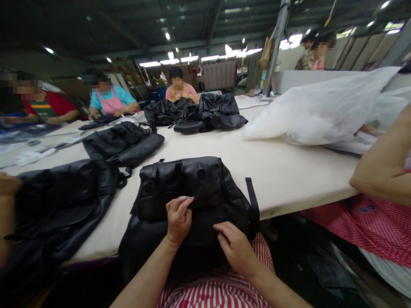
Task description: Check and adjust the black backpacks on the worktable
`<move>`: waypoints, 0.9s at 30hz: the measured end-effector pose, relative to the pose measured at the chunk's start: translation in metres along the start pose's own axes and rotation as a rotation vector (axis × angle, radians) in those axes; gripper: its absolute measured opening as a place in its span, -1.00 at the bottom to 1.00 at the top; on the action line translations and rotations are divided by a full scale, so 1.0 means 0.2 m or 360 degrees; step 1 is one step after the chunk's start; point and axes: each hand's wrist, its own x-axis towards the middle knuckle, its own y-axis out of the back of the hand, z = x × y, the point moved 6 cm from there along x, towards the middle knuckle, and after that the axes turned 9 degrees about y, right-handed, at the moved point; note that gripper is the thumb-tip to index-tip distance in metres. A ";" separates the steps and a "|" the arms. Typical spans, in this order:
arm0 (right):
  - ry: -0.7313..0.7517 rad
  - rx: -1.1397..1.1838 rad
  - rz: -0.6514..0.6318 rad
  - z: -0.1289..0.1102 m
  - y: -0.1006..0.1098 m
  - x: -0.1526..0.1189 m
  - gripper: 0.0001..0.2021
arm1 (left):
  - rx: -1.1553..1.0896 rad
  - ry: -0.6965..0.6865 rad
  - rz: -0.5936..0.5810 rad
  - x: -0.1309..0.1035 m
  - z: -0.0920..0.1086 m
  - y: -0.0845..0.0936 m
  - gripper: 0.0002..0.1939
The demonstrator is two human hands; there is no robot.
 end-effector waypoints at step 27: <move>0.0249 -0.0012 0.0318 -0.17 0.10 0.39 -0.76 | 0.0372 0.0304 -0.0907 0.14 0.04 0.04 -0.72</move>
